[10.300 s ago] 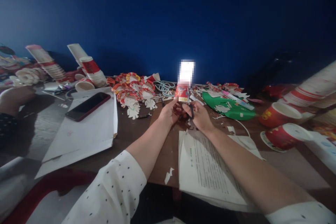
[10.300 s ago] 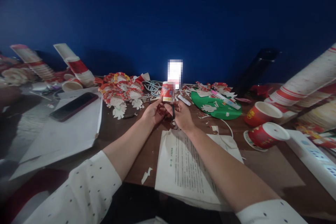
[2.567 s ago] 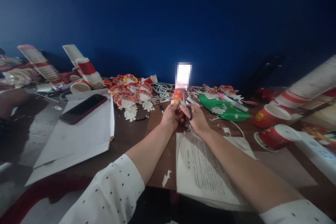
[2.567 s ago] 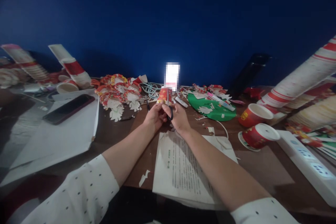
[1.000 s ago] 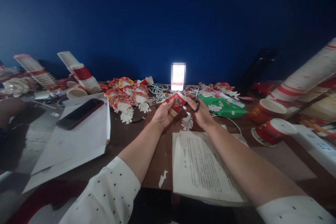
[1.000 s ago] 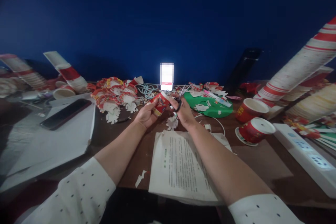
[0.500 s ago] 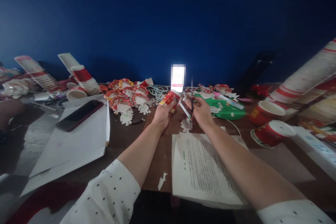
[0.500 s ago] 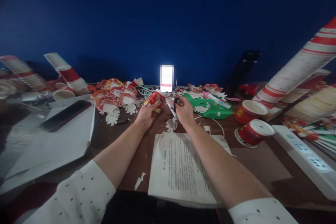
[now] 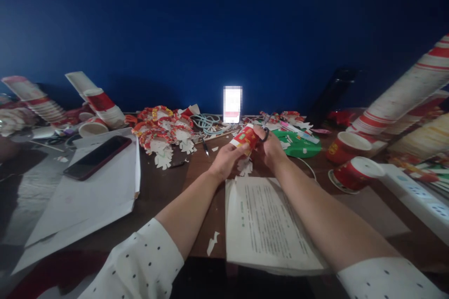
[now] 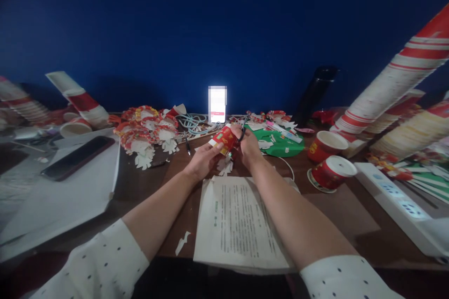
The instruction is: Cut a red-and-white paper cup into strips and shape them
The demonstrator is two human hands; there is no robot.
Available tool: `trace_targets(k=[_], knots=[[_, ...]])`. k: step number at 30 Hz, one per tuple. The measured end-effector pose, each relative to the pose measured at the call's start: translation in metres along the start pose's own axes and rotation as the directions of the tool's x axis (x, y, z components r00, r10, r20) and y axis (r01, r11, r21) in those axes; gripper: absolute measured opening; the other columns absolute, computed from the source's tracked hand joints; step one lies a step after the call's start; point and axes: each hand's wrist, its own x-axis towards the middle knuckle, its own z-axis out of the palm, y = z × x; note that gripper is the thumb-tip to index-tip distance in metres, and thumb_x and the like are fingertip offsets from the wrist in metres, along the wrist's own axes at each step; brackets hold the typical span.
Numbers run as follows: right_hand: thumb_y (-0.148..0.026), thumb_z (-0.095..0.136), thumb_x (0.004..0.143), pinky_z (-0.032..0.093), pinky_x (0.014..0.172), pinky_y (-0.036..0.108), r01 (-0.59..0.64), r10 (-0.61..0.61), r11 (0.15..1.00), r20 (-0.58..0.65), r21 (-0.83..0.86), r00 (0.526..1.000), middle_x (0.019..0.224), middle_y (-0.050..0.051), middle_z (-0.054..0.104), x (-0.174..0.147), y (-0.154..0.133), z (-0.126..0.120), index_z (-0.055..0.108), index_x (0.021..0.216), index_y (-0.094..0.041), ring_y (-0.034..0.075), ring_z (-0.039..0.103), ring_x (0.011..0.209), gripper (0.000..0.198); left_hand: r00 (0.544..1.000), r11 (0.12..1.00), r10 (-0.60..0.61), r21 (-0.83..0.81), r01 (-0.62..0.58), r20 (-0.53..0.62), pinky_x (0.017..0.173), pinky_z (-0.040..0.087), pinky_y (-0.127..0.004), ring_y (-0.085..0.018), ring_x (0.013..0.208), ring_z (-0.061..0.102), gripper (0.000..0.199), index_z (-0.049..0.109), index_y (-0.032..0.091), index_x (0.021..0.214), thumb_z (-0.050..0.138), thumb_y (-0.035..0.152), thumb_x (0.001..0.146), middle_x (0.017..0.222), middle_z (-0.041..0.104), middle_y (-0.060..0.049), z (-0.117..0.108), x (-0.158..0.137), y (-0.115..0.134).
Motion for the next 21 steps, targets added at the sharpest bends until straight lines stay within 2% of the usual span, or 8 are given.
trace_targets(k=[2, 4, 5, 8, 11, 13, 17, 21], knots=[[-0.063, 0.069, 0.066, 0.051, 0.058, 0.031, 0.034, -0.034, 0.999, -0.037, -0.013, 0.999, 0.079, 0.003, 0.067, 0.002, 0.001, 0.000, 0.059, 0.093, -0.020, 0.019, 0.063, 0.068, 0.051, 0.996, 0.983, -0.062, -0.178, 0.049, -0.067, 0.039, 0.032, -0.014, -0.003, 0.042, 0.042, 0.021, 0.061, 0.011, 0.075, 0.077, 0.023, 0.070, 0.057, 0.054, 0.001, -0.001, 0.003, 0.004], [-0.062, 0.070, 0.065, 0.051, 0.058, 0.030, 0.056, -0.060, 0.997, -0.089, -0.055, 0.994, 0.082, 0.004, 0.067, 0.002, 0.003, 0.001, 0.059, 0.098, -0.021, 0.020, 0.063, 0.072, 0.054, 0.988, 0.958, -0.096, -0.280, 0.058, -0.123, 0.034, 0.025, -0.011, 0.000, 0.040, 0.038, 0.015, 0.059, 0.010, 0.071, 0.074, 0.014, 0.072, 0.057, 0.053, 0.002, -0.003, 0.006, 0.010], [-0.062, 0.070, 0.065, 0.050, 0.056, 0.029, 0.072, -0.084, 0.992, -0.113, -0.107, 0.990, 0.084, 0.004, 0.067, 0.001, 0.003, 0.002, 0.060, 0.100, -0.021, 0.020, 0.063, 0.074, 0.055, 0.981, 0.946, -0.104, -0.321, 0.047, -0.164, 0.034, 0.026, -0.010, 0.000, 0.040, 0.040, 0.013, 0.058, 0.010, 0.072, 0.071, 0.011, 0.074, 0.058, 0.055, 0.002, -0.005, 0.008, 0.013], [-0.063, 0.067, 0.069, 0.049, 0.051, 0.027, 0.104, -0.144, 0.958, -0.136, -0.268, 0.980, 0.087, 0.005, 0.066, -0.005, 0.003, 0.007, 0.062, 0.105, -0.021, 0.020, 0.062, 0.076, 0.055, 0.933, 0.900, -0.133, -0.436, -0.028, -0.335, 0.038, 0.038, -0.008, -0.002, 0.043, 0.049, 0.008, 0.059, 0.011, 0.076, 0.066, 0.009, 0.079, 0.061, 0.057, 0.001, -0.014, 0.013, 0.022], [-0.061, 0.068, 0.069, 0.045, 0.045, 0.025, 0.075, -0.090, 0.952, -0.037, -0.297, 0.995, 0.078, 0.003, 0.065, -0.015, 0.001, 0.014, 0.063, 0.111, -0.023, 0.019, 0.061, 0.067, 0.057, 0.894, 0.839, -0.139, -0.530, -0.122, -0.427, 0.045, 0.047, -0.009, -0.002, 0.045, 0.054, 0.010, 0.057, 0.010, 0.076, 0.061, 0.009, 0.084, 0.059, 0.057, 0.001, -0.024, 0.018, 0.029], [-0.057, 0.073, 0.065, 0.040, 0.041, 0.024, 0.044, -0.023, 0.949, 0.069, -0.313, 0.997, 0.071, 0.001, 0.064, -0.022, 0.001, 0.021, 0.067, 0.105, -0.022, 0.017, 0.059, 0.060, 0.054, 0.883, 0.798, -0.117, -0.572, -0.188, -0.454, 0.050, 0.049, -0.008, -0.002, 0.048, 0.057, 0.010, 0.057, 0.008, 0.077, 0.058, 0.008, 0.087, 0.063, 0.061, -0.001, -0.031, 0.021, 0.033], [-0.050, 0.078, 0.062, 0.037, 0.038, 0.024, -0.049, 0.145, 0.938, 0.260, -0.342, 0.955, 0.061, -0.001, 0.062, -0.034, 0.007, 0.030, 0.069, 0.095, -0.020, 0.014, 0.054, 0.047, 0.045, 0.853, 0.729, -0.088, -0.617, -0.297, -0.515, 0.055, 0.052, -0.008, -0.004, 0.056, 0.063, 0.010, 0.058, 0.008, 0.079, 0.054, 0.004, 0.088, 0.067, 0.064, -0.002, -0.039, 0.026, 0.037], [-0.046, 0.078, 0.063, 0.037, 0.036, 0.024, -0.091, 0.228, 0.913, 0.312, -0.398, 0.922, 0.056, -0.001, 0.062, -0.038, 0.013, 0.032, 0.067, 0.086, -0.021, 0.014, 0.055, 0.043, 0.036, 0.842, 0.715, -0.082, -0.620, -0.323, -0.533, 0.053, 0.051, -0.008, -0.004, 0.057, 0.062, 0.011, 0.058, 0.011, 0.079, 0.055, 0.005, 0.088, 0.067, 0.063, 0.000, -0.042, 0.026, 0.037]])
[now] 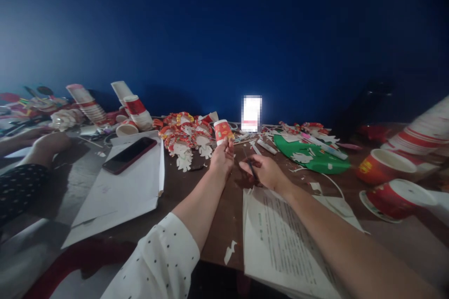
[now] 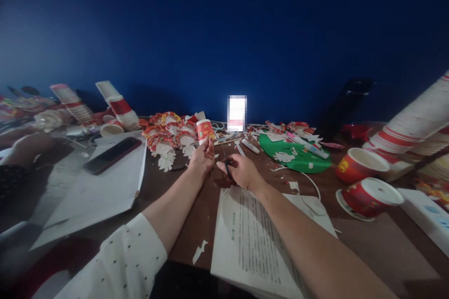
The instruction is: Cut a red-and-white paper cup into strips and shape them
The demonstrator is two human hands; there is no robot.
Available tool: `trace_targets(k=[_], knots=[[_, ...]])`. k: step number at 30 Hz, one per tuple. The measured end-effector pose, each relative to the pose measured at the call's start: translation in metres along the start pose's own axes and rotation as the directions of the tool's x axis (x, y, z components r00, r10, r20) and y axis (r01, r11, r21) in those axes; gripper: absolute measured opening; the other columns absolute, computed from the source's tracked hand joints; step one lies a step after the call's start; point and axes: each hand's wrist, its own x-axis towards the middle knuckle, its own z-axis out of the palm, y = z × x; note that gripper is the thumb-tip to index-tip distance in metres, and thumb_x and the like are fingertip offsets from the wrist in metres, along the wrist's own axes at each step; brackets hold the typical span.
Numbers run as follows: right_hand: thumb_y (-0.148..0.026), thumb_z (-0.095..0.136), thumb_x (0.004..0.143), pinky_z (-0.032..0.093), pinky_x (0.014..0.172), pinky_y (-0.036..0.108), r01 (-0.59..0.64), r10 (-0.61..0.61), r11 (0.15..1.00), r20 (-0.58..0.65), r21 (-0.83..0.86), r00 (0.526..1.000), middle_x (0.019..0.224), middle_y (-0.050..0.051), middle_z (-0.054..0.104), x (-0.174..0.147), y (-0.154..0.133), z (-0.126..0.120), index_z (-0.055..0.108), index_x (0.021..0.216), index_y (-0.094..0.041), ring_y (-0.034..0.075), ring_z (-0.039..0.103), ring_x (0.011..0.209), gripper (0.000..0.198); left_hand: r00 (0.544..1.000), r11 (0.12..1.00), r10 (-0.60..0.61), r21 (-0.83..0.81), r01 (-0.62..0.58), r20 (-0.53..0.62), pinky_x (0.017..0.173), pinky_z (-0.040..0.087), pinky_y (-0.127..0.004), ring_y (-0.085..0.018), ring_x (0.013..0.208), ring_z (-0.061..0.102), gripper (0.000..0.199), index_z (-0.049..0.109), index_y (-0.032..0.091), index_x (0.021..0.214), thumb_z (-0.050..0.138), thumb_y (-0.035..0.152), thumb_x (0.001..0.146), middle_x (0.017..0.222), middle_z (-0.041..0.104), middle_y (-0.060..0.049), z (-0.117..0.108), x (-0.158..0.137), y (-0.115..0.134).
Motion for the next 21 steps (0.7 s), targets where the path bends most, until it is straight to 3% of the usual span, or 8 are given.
trace_targets(k=[7, 15, 21], knots=[[-0.043, 0.079, 0.064, 0.043, 0.042, 0.024, 0.052, -0.051, 0.999, 0.101, -0.001, 0.994, 0.055, -0.003, 0.062, -0.002, 0.004, 0.003, 0.064, 0.075, -0.020, 0.012, 0.054, 0.044, 0.029, 0.999, 0.999, -0.001, 0.037, -0.001, 0.055, 0.046, 0.043, -0.009, -0.002, 0.047, 0.053, 0.010, 0.058, 0.013, 0.076, 0.061, 0.012, 0.086, 0.060, 0.057, 0.003, -0.004, -0.002, -0.004], [-0.046, 0.076, 0.067, 0.042, 0.044, 0.024, 0.133, -0.134, 0.990, 0.025, 0.038, 0.991, 0.060, -0.002, 0.063, 0.001, 0.008, 0.000, 0.068, 0.089, -0.020, 0.013, 0.055, 0.048, 0.035, 0.992, 0.989, -0.103, 0.111, 0.095, 0.075, 0.046, 0.043, -0.014, -0.004, 0.046, 0.052, 0.011, 0.058, 0.012, 0.076, 0.061, 0.017, 0.086, 0.060, 0.057, 0.001, -0.004, -0.015, -0.020], [-0.049, 0.076, 0.066, 0.040, 0.044, 0.025, 0.136, -0.135, 0.984, -0.017, 0.116, 0.991, 0.057, -0.003, 0.061, 0.002, 0.006, 0.002, 0.068, 0.086, -0.020, 0.013, 0.052, 0.047, 0.037, 0.983, 0.978, -0.155, 0.153, 0.139, 0.100, 0.046, 0.045, -0.015, -0.005, 0.046, 0.052, 0.011, 0.057, 0.013, 0.076, 0.061, 0.017, 0.086, 0.061, 0.057, 0.001, -0.003, -0.021, -0.021]])
